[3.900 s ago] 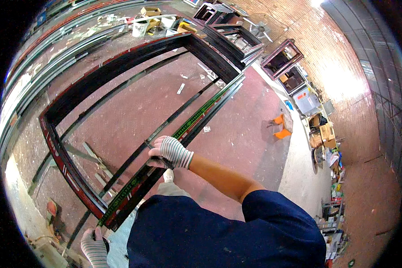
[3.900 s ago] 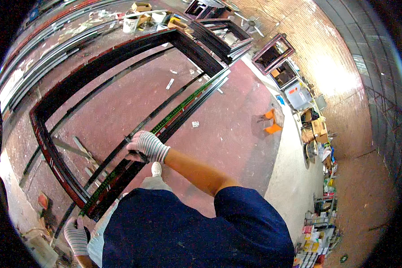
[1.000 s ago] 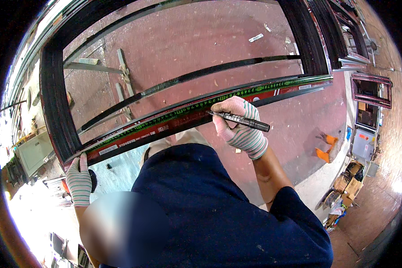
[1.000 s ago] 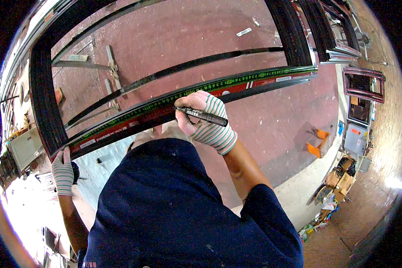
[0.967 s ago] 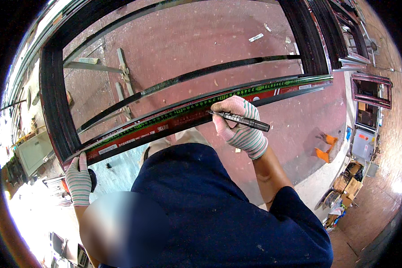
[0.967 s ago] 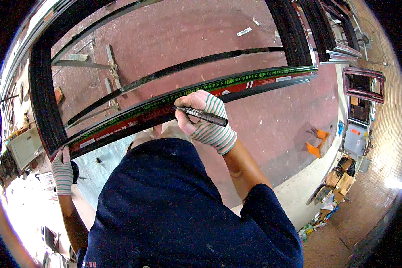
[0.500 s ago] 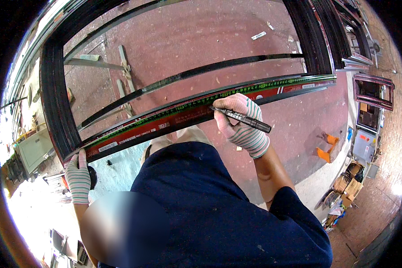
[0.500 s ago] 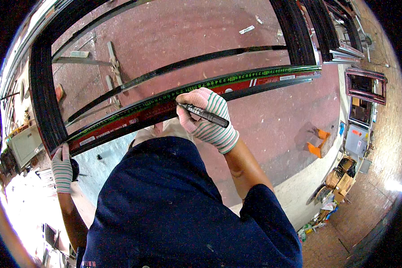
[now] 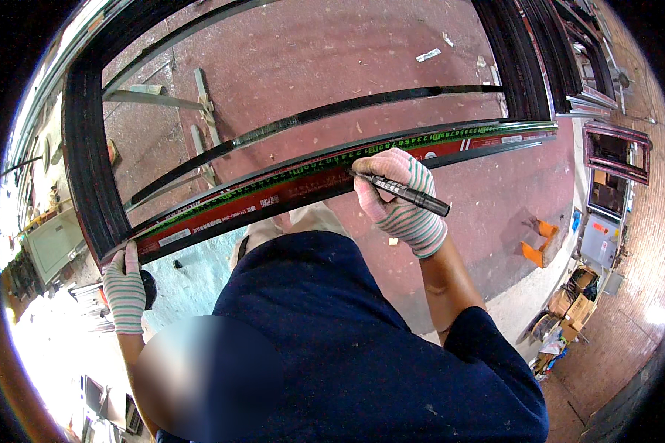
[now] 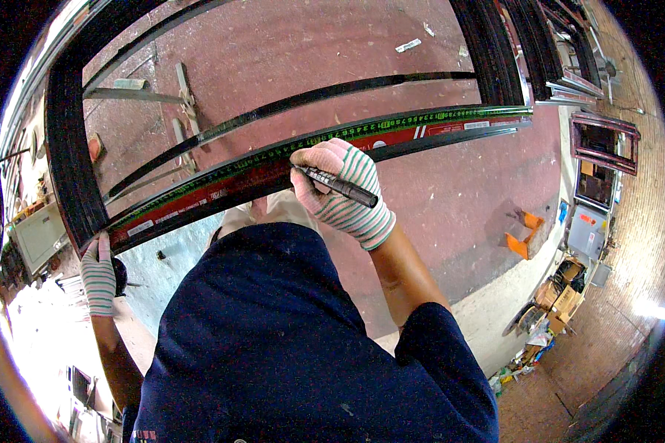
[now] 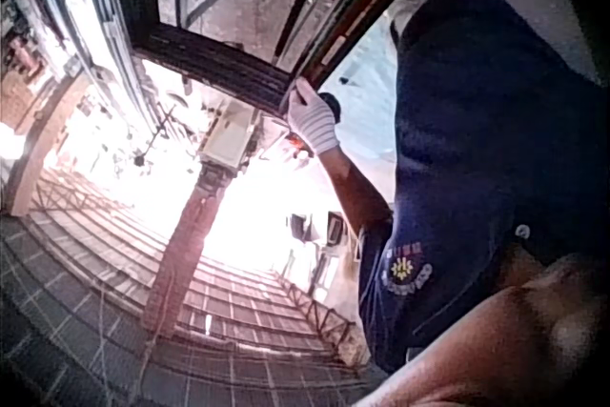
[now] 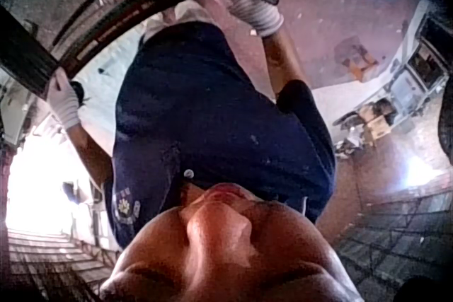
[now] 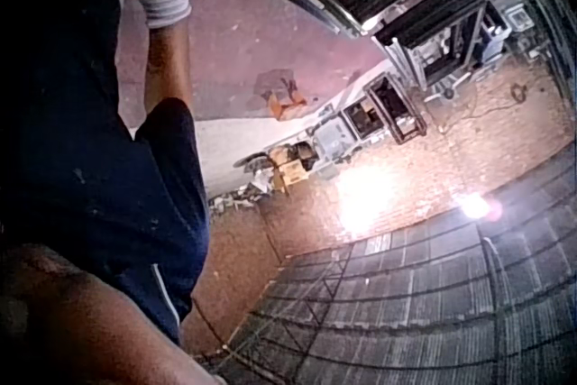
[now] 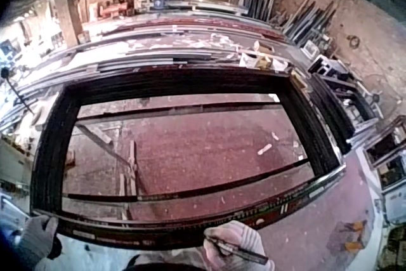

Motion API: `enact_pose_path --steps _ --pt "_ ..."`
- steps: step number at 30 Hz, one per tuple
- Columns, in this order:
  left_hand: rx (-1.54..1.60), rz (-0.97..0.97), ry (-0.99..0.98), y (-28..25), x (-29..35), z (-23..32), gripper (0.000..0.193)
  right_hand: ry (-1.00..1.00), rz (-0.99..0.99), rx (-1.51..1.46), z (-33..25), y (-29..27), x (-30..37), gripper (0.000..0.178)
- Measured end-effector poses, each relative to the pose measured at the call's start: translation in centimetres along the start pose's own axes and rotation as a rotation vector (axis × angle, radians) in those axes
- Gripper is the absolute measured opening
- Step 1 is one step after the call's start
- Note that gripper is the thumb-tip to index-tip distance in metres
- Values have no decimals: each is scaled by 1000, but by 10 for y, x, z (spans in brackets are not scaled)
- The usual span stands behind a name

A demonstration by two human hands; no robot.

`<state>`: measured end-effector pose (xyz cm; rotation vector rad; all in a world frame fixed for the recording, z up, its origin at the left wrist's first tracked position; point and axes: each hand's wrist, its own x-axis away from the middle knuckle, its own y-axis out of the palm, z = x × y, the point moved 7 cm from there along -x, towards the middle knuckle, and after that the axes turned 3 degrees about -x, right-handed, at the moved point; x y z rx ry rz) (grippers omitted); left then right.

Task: The person picks up several black window frames from a stack, places them on the floor, and uses a tape measure and marker to measure and mark the frames. The person handles the frames one at a time, measures their dimensions, and marks them with a pen.

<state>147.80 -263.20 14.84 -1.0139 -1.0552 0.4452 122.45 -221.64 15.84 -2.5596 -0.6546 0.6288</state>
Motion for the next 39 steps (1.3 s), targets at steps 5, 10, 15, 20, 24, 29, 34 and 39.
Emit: enact_pose_path --steps 5,10,15,20,24,29,34,39 --pt "-41 124 63 -1 -4 -8 67 5 -82 13 3 0 2 18" --pt "-34 118 51 1 -7 -13 68 40 -96 -62 7 -3 3 14" --pt "19 76 70 0 -2 -7 63 290 10 -378 26 -8 17 13" --pt "24 75 166 -5 1 2 50 323 397 -618 27 -20 27 19" --pt "45 0 305 -10 1 2 32 150 557 -445 12 -47 33 29" --pt "-152 -576 360 -6 28 -7 33 -3 708 -353 0 -83 32 28" --pt "-10 -852 263 15 55 6 37 -181 732 -209 -37 -91 34 30" --pt "358 -823 367 43 63 33 36 -238 482 -263 -73 -55 33 38"
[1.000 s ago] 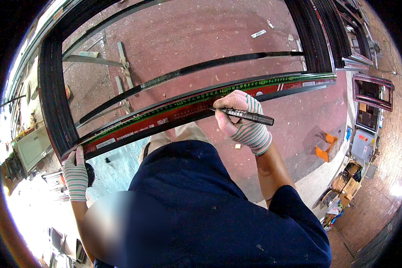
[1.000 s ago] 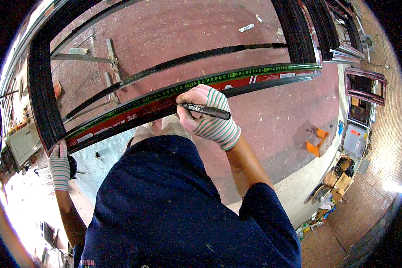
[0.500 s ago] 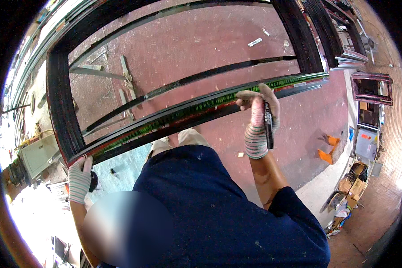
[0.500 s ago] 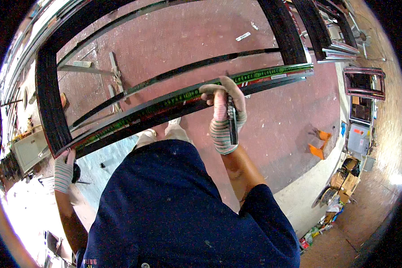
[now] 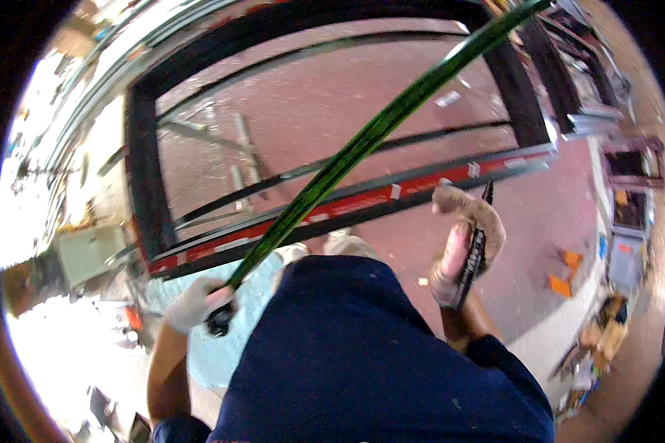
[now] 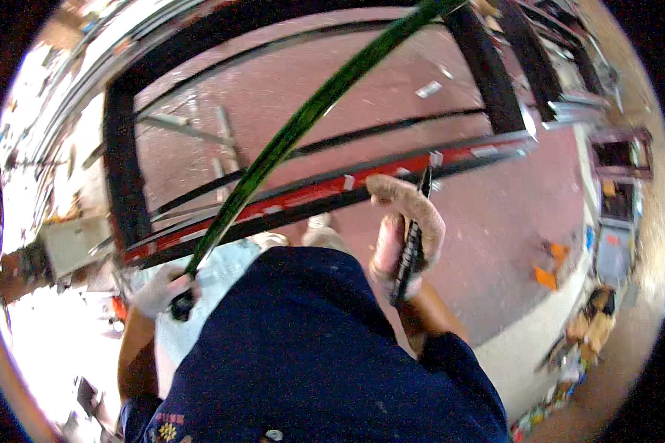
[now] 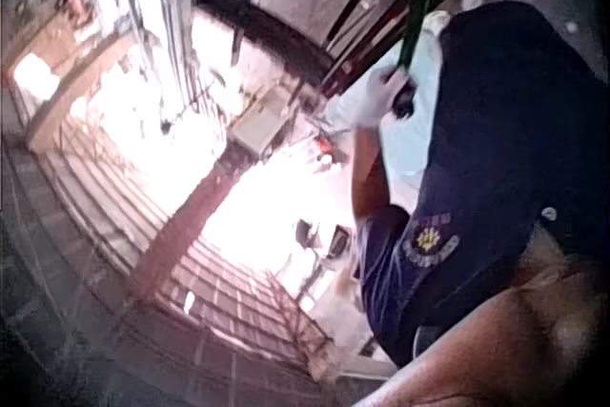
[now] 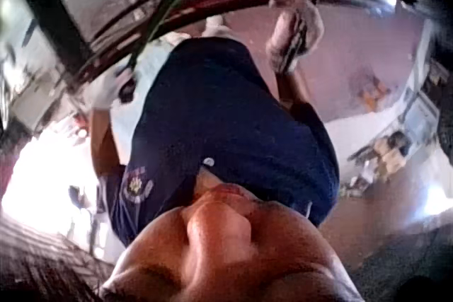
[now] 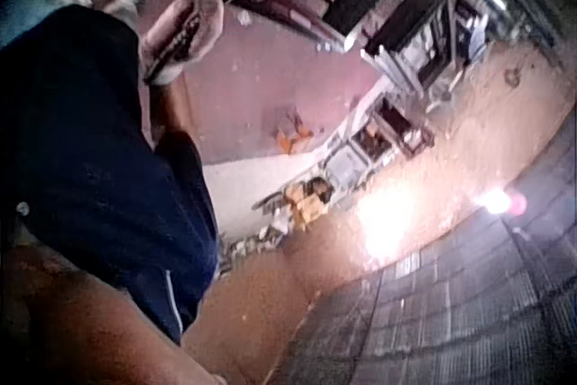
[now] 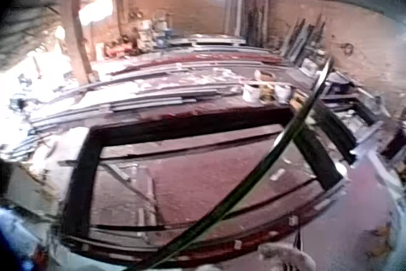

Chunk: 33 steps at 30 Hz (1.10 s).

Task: The person picks up several black window frames from a stack, places them on the floor, and uses a tape measure and marker to measure and mark the frames. The person handles the frames one at a time, measures their dimensions, and marks them with a pen.

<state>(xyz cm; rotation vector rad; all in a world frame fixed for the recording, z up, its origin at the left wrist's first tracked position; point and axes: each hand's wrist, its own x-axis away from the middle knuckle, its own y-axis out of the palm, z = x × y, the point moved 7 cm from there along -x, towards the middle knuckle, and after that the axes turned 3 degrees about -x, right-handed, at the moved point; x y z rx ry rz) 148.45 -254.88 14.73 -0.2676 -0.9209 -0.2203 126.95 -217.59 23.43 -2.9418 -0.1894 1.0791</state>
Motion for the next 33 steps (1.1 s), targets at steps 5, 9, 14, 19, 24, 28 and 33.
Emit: enact_pose_path --steps 5,9,14,19,24,28,33 --pt "438 80 394 30 -32 92 40 817 -301 -555 8 104 31 64" --pt "820 277 804 38 -38 152 20 1058 -405 -722 -2 158 42 64" --pt "918 597 1008 9 1 170 21 1047 -622 -560 -15 172 20 52" --pt "884 898 942 -69 78 127 32 832 -883 -150 -1 119 1 47" --pt "1057 1142 788 -123 95 11 35 463 -1052 475 31 28 -24 44" --pt "1241 1219 556 -140 84 -109 39 524 -1028 606 62 -37 -34 35" --pt "1270 1117 413 -103 44 -132 48 474 -1030 655 83 -92 -46 26"
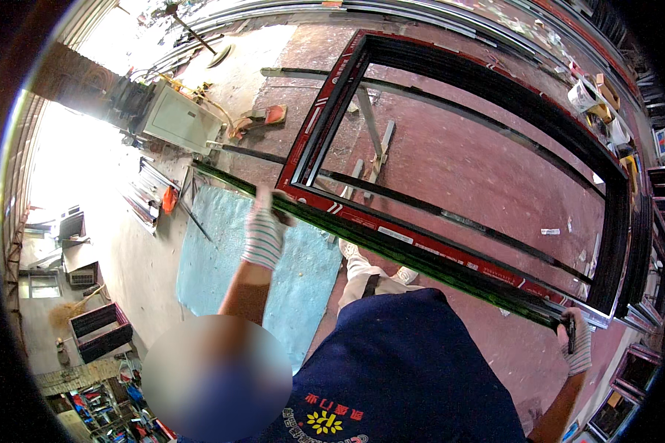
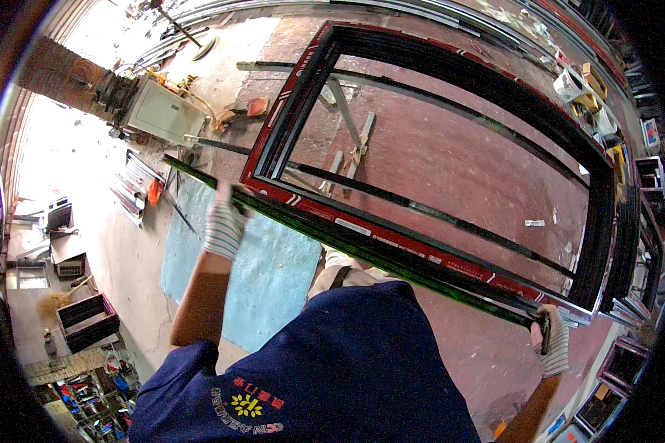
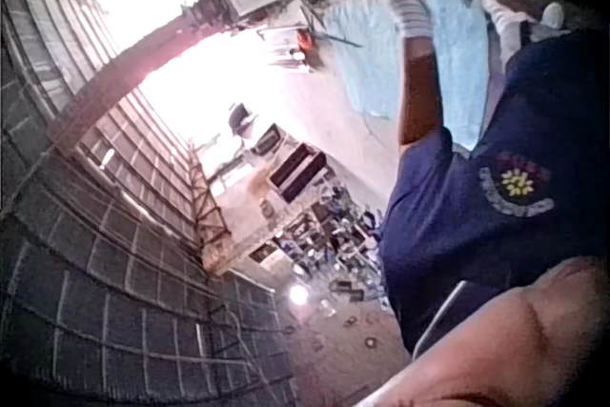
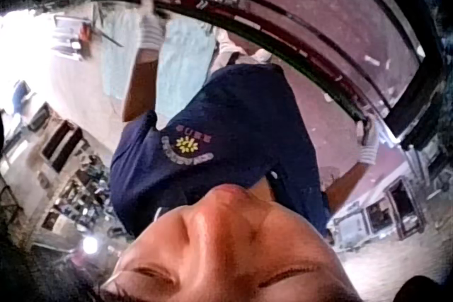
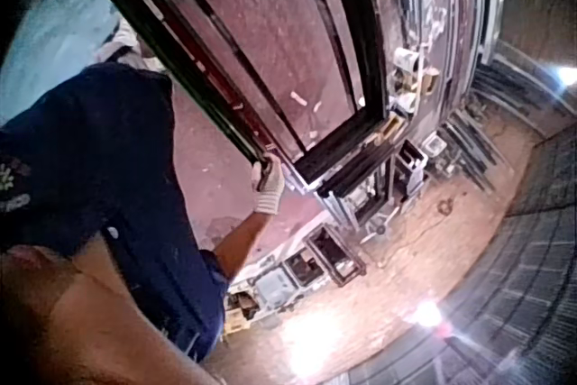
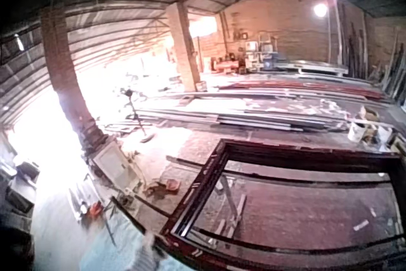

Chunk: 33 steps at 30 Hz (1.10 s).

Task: The person picks up several black window frames from a stack, places them on the floor, and uses a tape measure and marker to measure and mark the frames. The person handles the frames one at a time, measures their dimensions, and marks them with a pen.

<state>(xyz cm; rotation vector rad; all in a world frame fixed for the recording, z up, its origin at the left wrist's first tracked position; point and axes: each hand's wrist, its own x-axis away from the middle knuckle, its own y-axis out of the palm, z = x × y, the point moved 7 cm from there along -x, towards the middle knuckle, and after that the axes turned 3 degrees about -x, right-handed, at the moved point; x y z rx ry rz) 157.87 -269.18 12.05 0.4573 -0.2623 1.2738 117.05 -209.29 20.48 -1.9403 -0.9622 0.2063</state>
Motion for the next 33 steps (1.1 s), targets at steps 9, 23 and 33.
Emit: enact_pose_path --steps 9,23,33 --pt "-159 -220 -275 96 75 -99 49 -58 -58 48 27 -1 0 27" --pt "-294 -252 -247 141 72 -115 47 5 51 85 48 -22 -7 25" --pt "-490 -253 -336 158 79 -103 62 113 168 265 64 -20 -34 32"
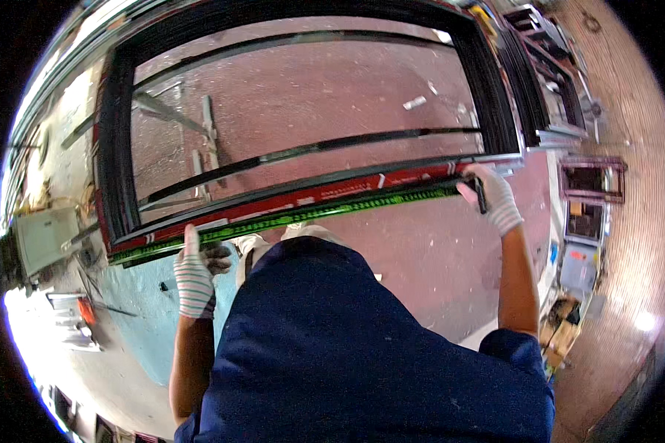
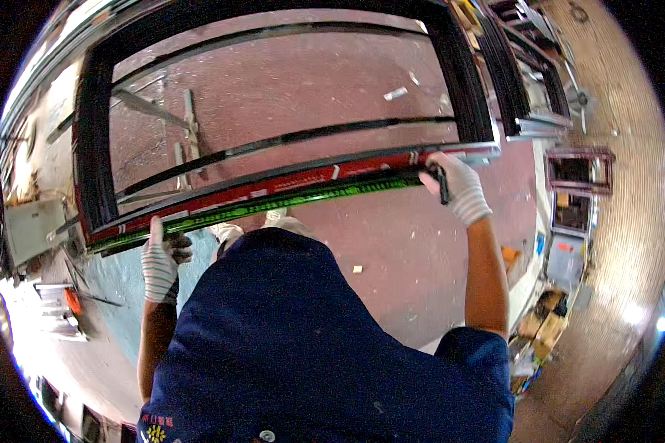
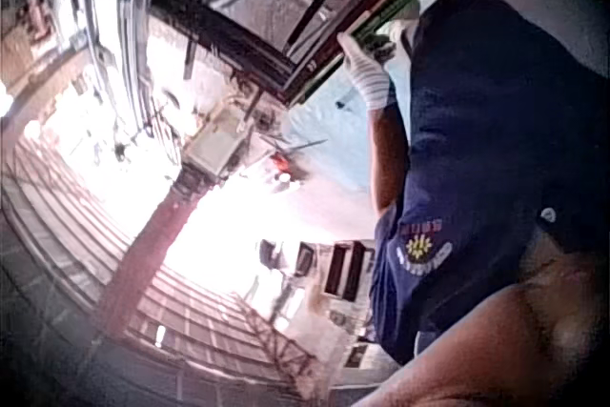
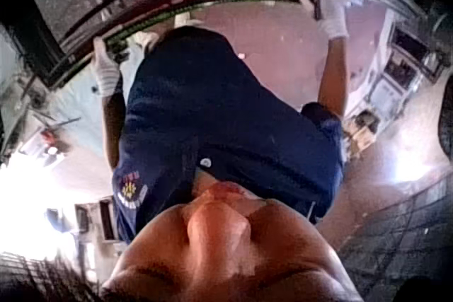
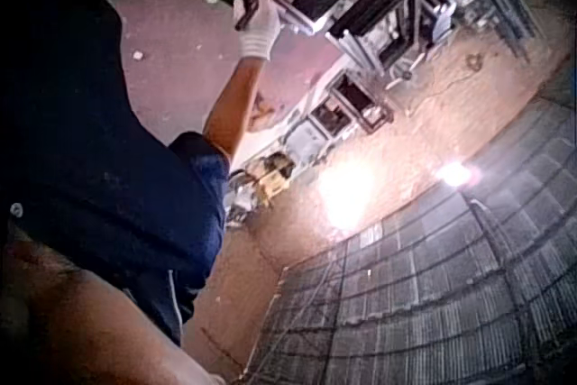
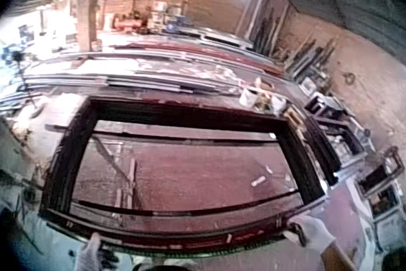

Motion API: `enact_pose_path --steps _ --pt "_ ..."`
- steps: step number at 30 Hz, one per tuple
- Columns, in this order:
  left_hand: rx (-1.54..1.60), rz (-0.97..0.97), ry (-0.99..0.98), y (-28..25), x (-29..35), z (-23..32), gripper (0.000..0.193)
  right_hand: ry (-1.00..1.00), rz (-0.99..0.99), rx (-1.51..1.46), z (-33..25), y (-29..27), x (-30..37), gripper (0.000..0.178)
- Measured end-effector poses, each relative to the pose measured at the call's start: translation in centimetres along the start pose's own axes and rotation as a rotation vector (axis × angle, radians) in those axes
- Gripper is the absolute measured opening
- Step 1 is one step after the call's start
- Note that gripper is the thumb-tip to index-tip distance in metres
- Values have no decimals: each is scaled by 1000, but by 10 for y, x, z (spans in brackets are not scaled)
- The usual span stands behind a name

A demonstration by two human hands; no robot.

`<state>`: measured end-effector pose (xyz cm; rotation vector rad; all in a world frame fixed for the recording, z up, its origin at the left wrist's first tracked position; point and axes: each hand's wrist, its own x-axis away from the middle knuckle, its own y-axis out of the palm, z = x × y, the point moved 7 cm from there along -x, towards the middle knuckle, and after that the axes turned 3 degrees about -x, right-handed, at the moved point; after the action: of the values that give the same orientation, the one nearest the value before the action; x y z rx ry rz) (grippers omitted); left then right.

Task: The person picks up several black window frames from a stack, places them on the floor, and uses a tape measure and marker to measure and mark the frames. The person handles the frames one at a time, measures their dimensions, and marks them with a pen.

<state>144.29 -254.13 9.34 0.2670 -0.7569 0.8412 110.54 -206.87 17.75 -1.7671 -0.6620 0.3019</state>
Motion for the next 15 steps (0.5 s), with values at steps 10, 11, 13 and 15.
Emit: enact_pose_path --steps 10,11,13,15 --pt "8 39 -95 -18 -17 0 69 87 102 118 -23 -5 -2 28" --pt "8 37 -99 -17 -16 0 70 77 115 119 -24 -5 -3 29" --pt "7 33 -107 -14 -14 3 70 57 141 123 -25 -5 -5 31" --pt "-18 68 -93 -10 -11 6 70 66 163 111 -18 -2 -4 31"
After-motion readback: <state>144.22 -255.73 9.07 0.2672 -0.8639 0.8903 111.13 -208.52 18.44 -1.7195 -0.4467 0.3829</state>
